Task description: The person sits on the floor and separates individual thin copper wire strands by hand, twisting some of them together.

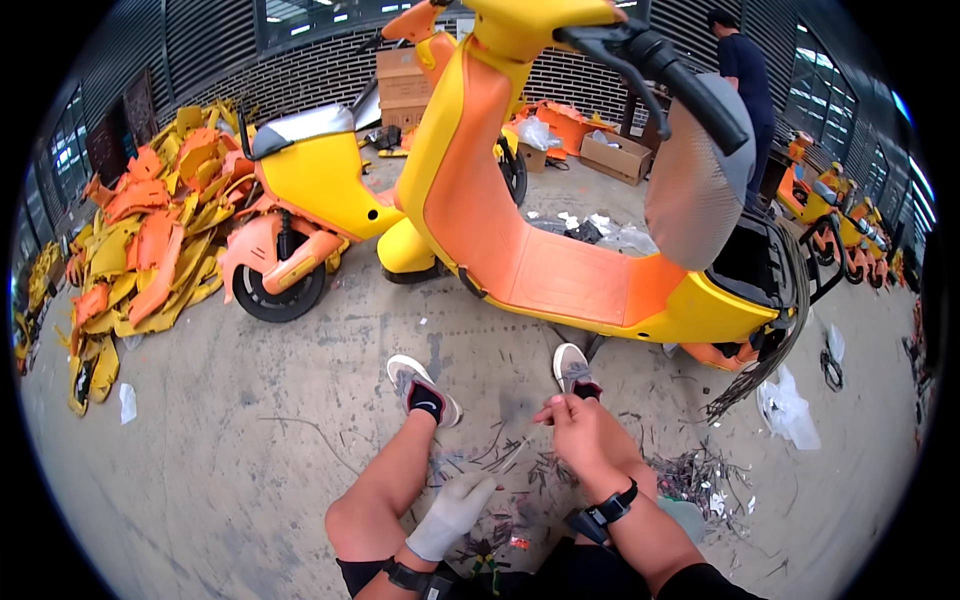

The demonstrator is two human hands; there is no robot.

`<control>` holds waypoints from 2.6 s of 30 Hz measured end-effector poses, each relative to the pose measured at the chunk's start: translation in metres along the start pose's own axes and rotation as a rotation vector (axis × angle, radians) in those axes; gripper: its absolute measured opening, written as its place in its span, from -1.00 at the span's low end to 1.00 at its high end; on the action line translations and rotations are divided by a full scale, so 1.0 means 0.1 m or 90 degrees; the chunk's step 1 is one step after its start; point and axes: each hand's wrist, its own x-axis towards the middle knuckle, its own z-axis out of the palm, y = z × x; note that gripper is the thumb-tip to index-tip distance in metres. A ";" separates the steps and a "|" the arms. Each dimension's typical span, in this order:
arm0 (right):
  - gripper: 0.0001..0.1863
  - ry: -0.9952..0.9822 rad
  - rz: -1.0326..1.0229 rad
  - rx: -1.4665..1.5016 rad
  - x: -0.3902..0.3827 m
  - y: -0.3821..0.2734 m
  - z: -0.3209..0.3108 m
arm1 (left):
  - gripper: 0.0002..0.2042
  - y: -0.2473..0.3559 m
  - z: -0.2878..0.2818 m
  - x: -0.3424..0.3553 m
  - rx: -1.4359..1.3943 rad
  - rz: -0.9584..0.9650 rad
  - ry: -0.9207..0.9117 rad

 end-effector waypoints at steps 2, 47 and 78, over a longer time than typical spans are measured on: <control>-0.67 0.058 0.012 0.026 0.12 0.08 -0.10 | -0.76 0.08 0.04 0.05 -0.006 0.039 0.023; -0.69 -0.432 0.049 -0.010 -1.72 -2.90 -1.92 | -0.85 3.39 0.13 -1.70 1.031 0.806 0.172; -0.71 -0.345 -0.181 -0.222 -0.11 -1.74 1.03 | -0.78 1.61 -1.15 0.16 0.111 0.080 0.171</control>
